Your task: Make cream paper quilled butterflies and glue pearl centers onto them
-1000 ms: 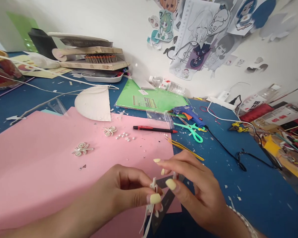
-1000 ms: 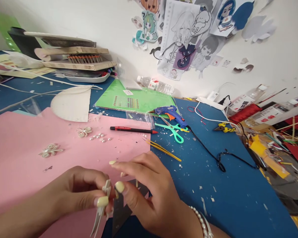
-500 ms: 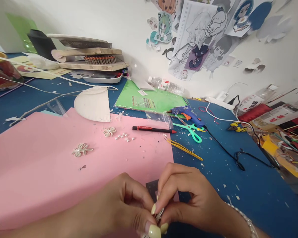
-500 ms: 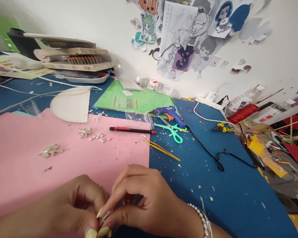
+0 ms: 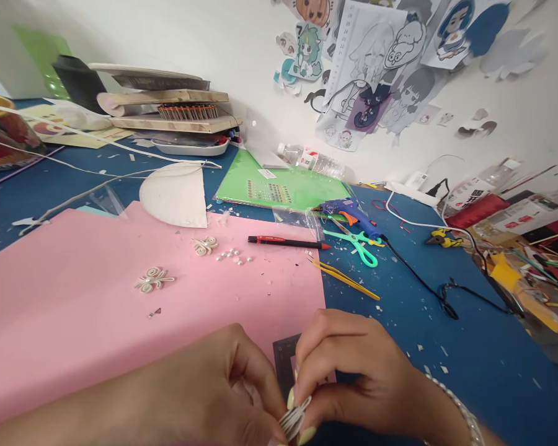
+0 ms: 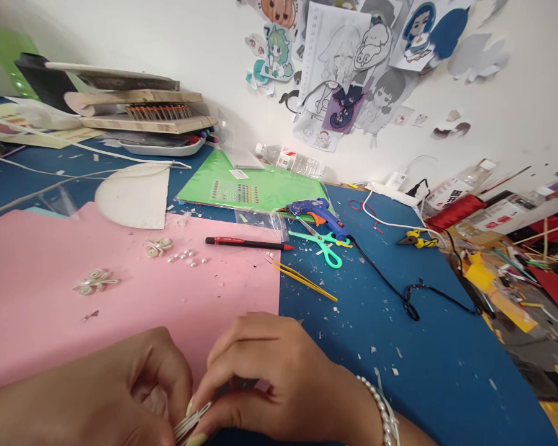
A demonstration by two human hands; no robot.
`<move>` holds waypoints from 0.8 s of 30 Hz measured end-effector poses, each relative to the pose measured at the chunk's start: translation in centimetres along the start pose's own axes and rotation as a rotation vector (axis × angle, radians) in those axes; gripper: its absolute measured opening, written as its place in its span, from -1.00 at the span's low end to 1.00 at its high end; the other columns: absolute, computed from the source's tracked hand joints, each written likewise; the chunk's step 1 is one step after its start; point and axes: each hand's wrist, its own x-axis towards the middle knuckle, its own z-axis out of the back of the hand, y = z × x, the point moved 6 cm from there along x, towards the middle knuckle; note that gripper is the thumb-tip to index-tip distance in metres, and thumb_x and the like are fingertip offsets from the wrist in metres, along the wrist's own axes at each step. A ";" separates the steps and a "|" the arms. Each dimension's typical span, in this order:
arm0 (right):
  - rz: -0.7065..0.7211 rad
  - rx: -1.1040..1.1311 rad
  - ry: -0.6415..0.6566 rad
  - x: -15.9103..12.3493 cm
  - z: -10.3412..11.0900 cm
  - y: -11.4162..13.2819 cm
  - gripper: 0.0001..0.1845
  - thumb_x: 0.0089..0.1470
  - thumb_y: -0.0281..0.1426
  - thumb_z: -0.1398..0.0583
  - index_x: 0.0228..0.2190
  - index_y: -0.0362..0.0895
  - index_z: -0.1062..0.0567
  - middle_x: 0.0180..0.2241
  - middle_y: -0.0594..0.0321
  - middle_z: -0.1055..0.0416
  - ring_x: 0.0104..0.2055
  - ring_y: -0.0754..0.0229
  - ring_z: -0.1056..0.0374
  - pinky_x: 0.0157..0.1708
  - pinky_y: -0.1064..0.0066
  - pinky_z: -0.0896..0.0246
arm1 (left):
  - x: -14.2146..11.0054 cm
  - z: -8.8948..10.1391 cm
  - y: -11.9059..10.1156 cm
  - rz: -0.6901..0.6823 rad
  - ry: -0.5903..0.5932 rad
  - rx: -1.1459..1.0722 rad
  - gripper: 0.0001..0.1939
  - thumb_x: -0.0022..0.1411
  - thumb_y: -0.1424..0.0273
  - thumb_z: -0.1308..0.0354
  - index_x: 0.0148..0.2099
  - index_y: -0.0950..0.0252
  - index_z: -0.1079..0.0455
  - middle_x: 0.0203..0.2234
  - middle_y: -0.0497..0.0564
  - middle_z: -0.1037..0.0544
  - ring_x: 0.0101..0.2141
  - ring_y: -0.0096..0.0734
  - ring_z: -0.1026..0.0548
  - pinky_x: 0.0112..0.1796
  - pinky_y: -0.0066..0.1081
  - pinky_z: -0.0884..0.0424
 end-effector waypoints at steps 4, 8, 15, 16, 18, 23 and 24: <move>0.075 -0.191 0.122 -0.2 -1.1 0.4 -0.73 0.16 -0.27 -0.08 -0.42 -0.22 -0.41 -0.42 0.23 -0.40 -0.33 0.37 -0.29 -0.28 0.57 -0.21 | -0.1 0.0 0.2 0.030 0.000 0.029 -0.89 -0.17 0.31 -0.35 -0.47 0.16 -0.59 -0.58 -0.13 -0.56 -0.53 -0.48 -0.39 -0.52 -0.58 -0.26; 0.176 -0.334 0.108 -0.4 -1.8 0.7 -0.62 0.25 -0.30 0.07 -0.48 -0.19 -0.39 -0.50 0.30 -0.38 -0.44 0.38 -0.24 -0.37 0.55 -0.16 | 0.1 0.2 0.8 0.076 0.007 0.039 -0.82 -0.24 0.31 -0.37 -0.46 0.20 -0.59 -0.53 -0.07 -0.60 -0.49 -0.41 -0.43 -0.48 -0.54 -0.29; 0.241 -0.300 0.146 -0.8 -2.4 0.7 -0.67 0.24 -0.42 0.06 -0.48 -0.20 -0.39 -0.54 0.32 -0.35 -0.51 0.36 -0.17 -0.45 0.52 -0.13 | 0.3 0.2 1.6 0.109 0.014 -0.027 -0.87 -0.23 0.35 -0.38 -0.49 0.14 -0.59 -0.56 -0.13 -0.59 -0.51 -0.47 -0.43 -0.49 -0.57 -0.27; 0.239 -0.304 0.152 -0.8 -2.4 0.8 -0.66 0.24 -0.42 0.07 -0.48 -0.20 -0.39 -0.55 0.32 -0.34 -0.52 0.36 -0.16 -0.46 0.51 -0.12 | 0.2 0.2 1.6 0.118 0.018 -0.031 -0.87 -0.24 0.35 -0.38 -0.49 0.14 -0.59 -0.56 -0.13 -0.59 -0.51 -0.46 -0.43 -0.49 -0.56 -0.27; 0.227 -0.329 0.161 -0.9 -2.4 0.8 -0.64 0.24 -0.42 0.08 -0.49 -0.20 -0.39 -0.56 0.32 -0.32 -0.53 0.35 -0.13 -0.49 0.50 -0.11 | 0.1 0.3 1.7 0.148 0.013 -0.040 -0.87 -0.27 0.36 -0.38 -0.51 0.14 -0.58 -0.56 -0.12 -0.60 -0.50 -0.44 -0.44 -0.48 -0.55 -0.29; 0.217 -0.415 0.151 -0.8 -2.1 1.2 -0.60 0.24 -0.45 0.09 -0.52 -0.22 -0.40 -0.59 0.32 -0.32 -0.53 0.35 -0.13 -0.49 0.50 -0.11 | 0.0 0.4 0.8 0.125 0.019 0.007 -0.86 -0.23 0.32 -0.35 -0.48 0.17 -0.59 -0.53 -0.04 -0.64 -0.46 -0.26 -0.52 -0.44 -0.43 -0.37; 0.208 -0.431 0.148 -0.7 -2.0 1.2 -0.60 0.24 -0.45 0.09 -0.52 -0.22 -0.41 -0.58 0.31 -0.33 -0.51 0.35 -0.15 -0.48 0.50 -0.12 | 0.0 0.4 0.6 0.115 0.022 0.021 -0.86 -0.21 0.31 -0.34 -0.47 0.17 -0.59 -0.53 -0.03 -0.64 -0.47 -0.26 -0.53 -0.45 -0.43 -0.37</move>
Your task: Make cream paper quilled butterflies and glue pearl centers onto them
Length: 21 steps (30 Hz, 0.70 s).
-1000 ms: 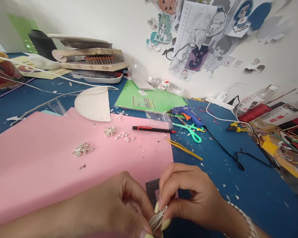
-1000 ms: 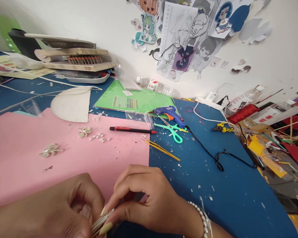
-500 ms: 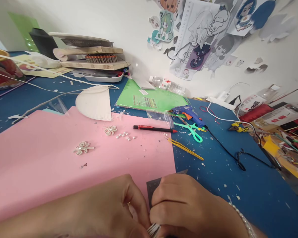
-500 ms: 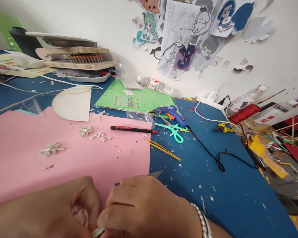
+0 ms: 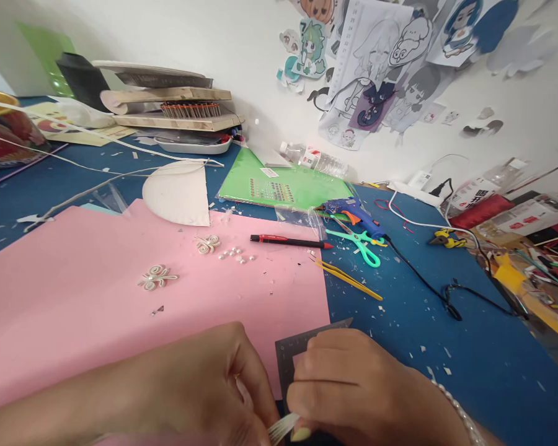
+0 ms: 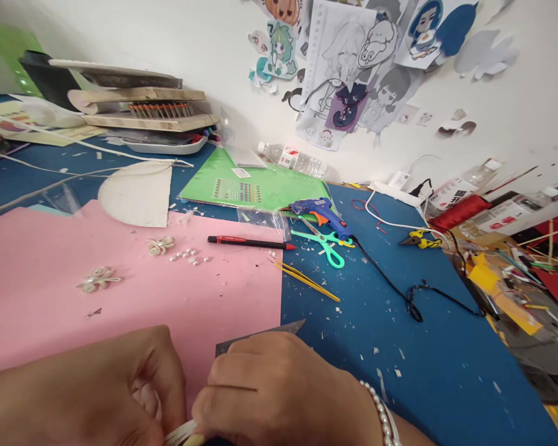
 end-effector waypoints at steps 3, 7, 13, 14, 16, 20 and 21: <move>-0.010 -0.021 0.002 0.0 0.2 -0.1 -0.60 0.24 -0.45 0.09 -0.52 -0.22 -0.41 -0.58 0.31 -0.34 -0.50 0.35 -0.17 -0.47 0.50 -0.11 | -0.1 -0.1 -0.4 -0.011 -0.001 0.041 -0.87 -0.18 0.28 -0.33 -0.48 0.16 -0.59 -0.55 -0.02 -0.64 -0.51 -0.30 -0.53 -0.48 -0.46 -0.35; -0.004 -0.006 0.016 0.0 0.0 -0.2 -0.59 0.25 -0.46 0.10 -0.52 -0.23 -0.41 -0.61 0.33 -0.31 -0.52 0.36 -0.13 -0.48 0.50 -0.08 | -0.2 -0.1 -0.5 -0.011 -0.018 0.084 -0.84 -0.19 0.25 -0.33 -0.48 0.17 -0.59 -0.53 -0.01 -0.64 -0.50 -0.28 -0.52 -0.50 -0.46 -0.35; -0.144 -0.044 0.007 -0.2 -0.2 -1.6 -0.60 0.23 -0.45 0.10 -0.50 -0.24 -0.43 -0.56 0.24 -0.30 -0.51 0.30 -0.11 -0.50 0.45 -0.04 | -0.4 1.0 -2.0 -0.318 -0.318 0.513 -0.80 0.12 0.27 -0.14 -0.37 0.22 -0.56 -0.53 -0.05 -0.59 -0.51 -0.41 -0.47 -0.49 -0.55 -0.28; -0.181 -0.057 -0.007 -0.3 -0.2 -1.9 -0.61 0.22 -0.46 0.09 -0.49 -0.25 -0.44 -0.56 0.23 -0.30 -0.51 0.29 -0.11 -0.50 0.44 -0.04 | -0.6 1.1 -2.4 -0.415 -0.405 0.653 -0.78 0.16 0.27 -0.11 -0.35 0.22 -0.55 -0.51 -0.04 -0.59 -0.50 -0.41 -0.47 -0.47 -0.54 -0.28; -0.242 -0.078 -0.034 -0.4 -0.1 -2.5 -0.64 0.20 -0.48 0.07 -0.48 -0.26 -0.45 -0.55 0.21 -0.29 -0.50 0.28 -0.12 -0.50 0.43 -0.03 | -1.2 1.1 -3.0 -0.609 -0.559 0.854 -0.78 0.23 0.31 -0.04 -0.29 0.20 -0.52 -0.46 -0.02 -0.59 -0.48 -0.41 -0.49 -0.46 -0.51 -0.29; -0.287 -0.076 -0.054 -0.5 -0.2 -3.1 -0.68 0.17 -0.49 0.04 -0.46 -0.27 -0.46 -0.54 0.18 -0.32 -0.48 0.27 -0.15 -0.49 0.43 -0.05 | -2.0 0.9 -3.2 -0.833 -0.697 0.993 -0.72 0.32 0.39 0.10 -0.24 0.19 -0.46 -0.42 -0.02 -0.58 -0.47 -0.42 -0.50 -0.45 -0.48 -0.31; -0.283 -0.075 -0.057 -0.5 -0.3 -3.1 -0.69 0.17 -0.49 0.03 -0.46 -0.26 -0.47 -0.54 0.18 -0.33 -0.48 0.26 -0.16 -0.48 0.42 -0.05 | -2.1 0.9 -3.1 -0.853 -0.708 1.013 -0.72 0.33 0.41 0.12 -0.24 0.20 -0.44 -0.43 -0.03 -0.58 -0.48 -0.42 -0.50 -0.46 -0.48 -0.32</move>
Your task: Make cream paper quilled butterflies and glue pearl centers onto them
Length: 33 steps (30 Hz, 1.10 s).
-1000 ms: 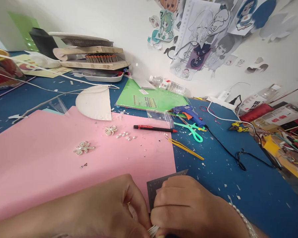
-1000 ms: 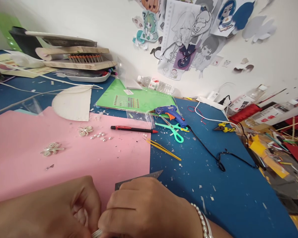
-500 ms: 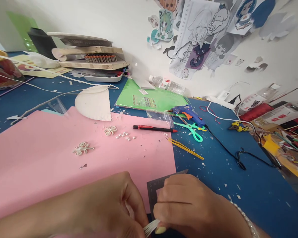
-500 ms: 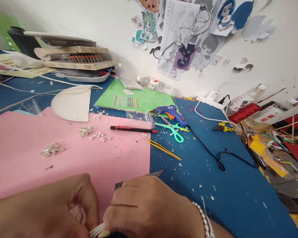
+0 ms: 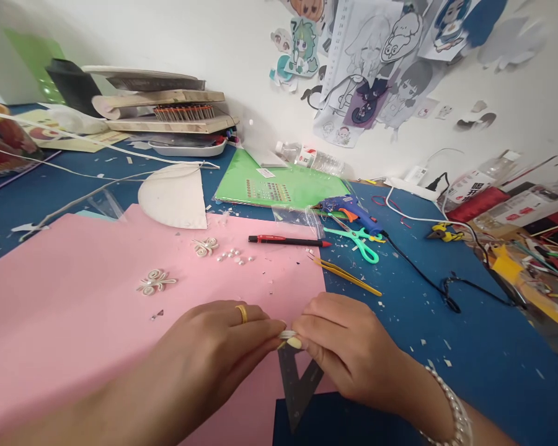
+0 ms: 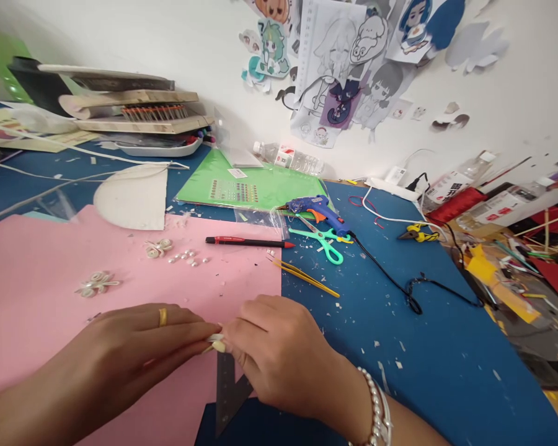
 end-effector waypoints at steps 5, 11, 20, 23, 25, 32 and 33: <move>0.051 -0.020 -0.017 0.2 0.1 0.1 -0.70 0.17 -0.49 0.02 -0.45 -0.24 -0.47 -0.53 0.20 -0.36 -0.48 0.26 -0.17 -0.49 0.41 -0.05 | -0.2 0.2 -0.2 -0.033 -0.040 0.044 -0.80 0.31 0.45 0.06 -0.22 0.19 -0.39 -0.46 -0.09 -0.56 -0.49 -0.44 -0.50 -0.47 -0.48 -0.31; 0.129 -0.067 -0.081 0.1 0.7 0.1 -0.73 0.16 -0.50 0.00 -0.43 -0.25 -0.46 -0.51 0.19 -0.39 -0.47 0.27 -0.15 -0.44 0.39 -0.09 | 0.3 0.5 0.3 0.043 -0.034 -0.077 -0.86 0.24 0.45 -0.05 -0.25 0.17 -0.44 -0.50 -0.14 -0.56 -0.50 -0.50 -0.49 -0.48 -0.55 -0.32; 0.128 -0.048 -0.079 0.0 1.2 -0.9 -0.77 0.16 -0.48 -0.03 -0.43 -0.23 -0.45 -0.52 0.25 -0.39 -0.45 0.28 -0.11 -0.33 0.37 -0.10 | -0.1 0.1 1.2 0.049 -0.072 -0.097 -0.83 0.25 0.43 -0.04 -0.23 0.15 -0.46 -0.45 -0.11 -0.54 -0.45 -0.48 -0.47 -0.43 -0.53 -0.32; 0.111 -0.064 -0.101 0.0 1.5 -1.2 -0.79 0.15 -0.47 -0.05 -0.43 -0.22 -0.46 -0.51 0.26 -0.40 -0.41 0.26 -0.12 -0.31 0.34 -0.07 | 0.0 0.4 1.2 0.040 -0.096 -0.073 -0.84 0.25 0.44 -0.05 -0.19 0.15 -0.43 -0.43 -0.12 -0.54 -0.43 -0.50 -0.47 -0.41 -0.54 -0.32; 0.093 -0.075 -0.119 0.0 1.8 -1.7 -0.80 0.15 -0.45 -0.06 -0.43 -0.20 -0.46 -0.50 0.26 -0.41 -0.39 0.24 -0.12 -0.30 0.32 -0.06 | 0.2 0.6 1.4 0.041 -0.102 -0.036 -0.84 0.25 0.44 -0.04 -0.18 0.16 -0.43 -0.40 -0.12 -0.55 -0.41 -0.51 -0.49 -0.39 -0.56 -0.32; 0.069 -0.096 -0.162 -0.3 2.4 -2.7 -0.83 0.14 -0.45 -0.08 -0.42 -0.17 -0.46 -0.48 0.27 -0.43 -0.35 0.23 -0.13 -0.29 0.32 -0.05 | 0.0 1.0 2.0 0.035 -0.124 0.058 -0.81 0.26 0.40 -0.01 -0.19 0.16 -0.45 -0.41 -0.11 -0.58 -0.43 -0.48 -0.51 -0.40 -0.52 -0.33; 0.061 -0.089 -0.163 -0.3 2.5 -2.8 -0.84 0.13 -0.45 -0.09 -0.42 -0.17 -0.46 -0.48 0.27 -0.43 -0.35 0.23 -0.14 -0.28 0.32 -0.04 | 0.0 1.2 2.0 0.052 -0.135 0.035 -0.82 0.25 0.39 -0.02 -0.22 0.16 -0.45 -0.42 -0.13 -0.58 -0.44 -0.49 -0.50 -0.40 -0.52 -0.32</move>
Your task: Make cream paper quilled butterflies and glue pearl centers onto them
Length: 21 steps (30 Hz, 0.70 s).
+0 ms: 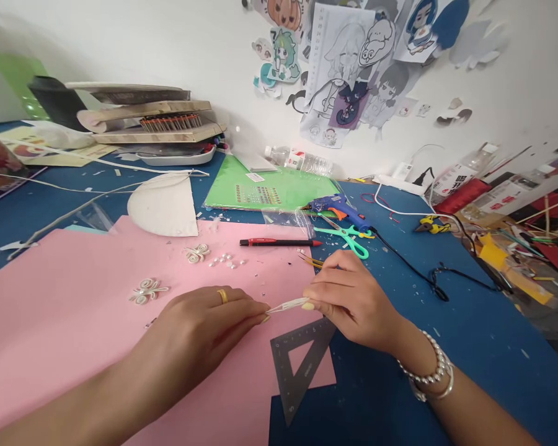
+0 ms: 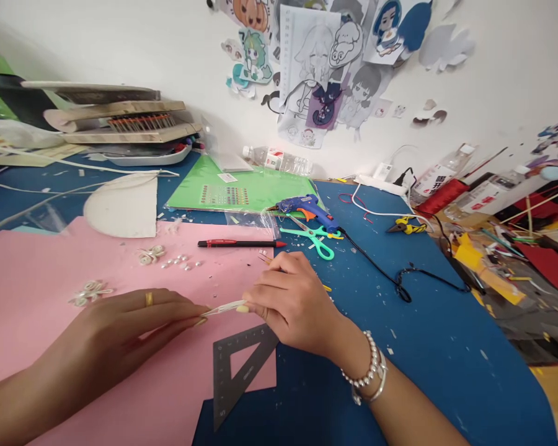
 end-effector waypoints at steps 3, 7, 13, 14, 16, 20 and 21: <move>-0.049 0.045 -0.015 0.1 0.7 -0.8 -0.85 0.12 -0.46 -0.10 -0.43 -0.16 -0.46 -0.48 0.27 -0.43 -0.36 0.24 -0.15 -0.28 0.32 -0.04 | 0.5 0.3 0.6 0.201 0.057 -0.120 -0.85 0.18 0.36 -0.08 -0.37 0.13 -0.47 -0.50 -0.19 -0.57 -0.50 -0.52 -0.48 -0.47 -0.57 -0.29; -0.082 0.125 0.018 0.1 0.9 -1.6 -0.81 0.14 -0.43 -0.09 -0.47 -0.15 -0.44 -0.53 0.30 -0.40 -0.41 0.27 -0.17 -0.30 0.34 -0.06 | 1.1 1.6 1.7 0.543 0.030 -0.227 -0.78 0.10 0.21 -0.12 -0.52 0.14 -0.44 -0.56 -0.20 -0.56 -0.47 -0.44 -0.48 -0.37 -0.51 -0.31; 0.075 0.279 0.153 0.4 -1.1 0.8 -0.64 0.24 -0.31 0.04 -0.45 -0.17 -0.44 -0.52 0.30 -0.40 -0.43 0.31 -0.18 -0.29 0.38 -0.09 | 0.7 -0.7 0.3 0.614 0.239 -0.611 -0.84 0.04 0.25 -0.16 -0.47 0.17 -0.50 -0.54 -0.15 -0.56 -0.45 -0.42 -0.46 -0.41 -0.55 -0.30; 0.110 0.291 0.163 0.4 -1.3 1.4 -0.62 0.25 -0.31 0.06 -0.45 -0.17 -0.44 -0.51 0.30 -0.40 -0.43 0.32 -0.18 -0.29 0.39 -0.09 | 0.3 -1.6 -0.1 0.637 0.321 -0.691 -0.86 0.01 0.28 -0.19 -0.47 0.18 -0.52 -0.57 -0.15 -0.55 -0.49 -0.45 -0.44 -0.45 -0.57 -0.28; 0.163 0.300 0.179 0.4 -1.6 2.3 -0.64 0.25 -0.33 0.05 -0.44 -0.17 -0.44 -0.51 0.31 -0.38 -0.44 0.34 -0.18 -0.29 0.42 -0.09 | -0.5 -3.1 -0.6 0.699 0.461 -0.800 -0.90 -0.06 0.31 -0.25 -0.50 0.20 -0.54 -0.63 -0.15 -0.52 -0.55 -0.50 -0.39 -0.51 -0.59 -0.23; 0.184 0.217 0.204 0.1 -1.9 3.1 -0.75 0.18 -0.34 -0.06 -0.43 -0.12 -0.48 -0.53 0.34 -0.35 -0.42 0.31 -0.15 -0.31 0.44 -0.06 | -1.4 -4.3 -1.0 0.751 0.616 -0.880 -0.95 -0.12 0.33 -0.30 -0.53 0.17 -0.55 -0.68 -0.17 -0.50 -0.62 -0.56 -0.35 -0.55 -0.60 -0.17; 0.182 0.197 0.196 0.1 -1.9 3.2 -0.77 0.17 -0.33 -0.07 -0.42 -0.11 -0.48 -0.53 0.34 -0.34 -0.42 0.31 -0.14 -0.32 0.44 -0.06 | -1.5 -4.4 -1.0 0.758 0.641 -0.894 -0.96 -0.11 0.34 -0.30 -0.52 0.16 -0.55 -0.67 -0.17 -0.50 -0.62 -0.57 -0.34 -0.55 -0.60 -0.16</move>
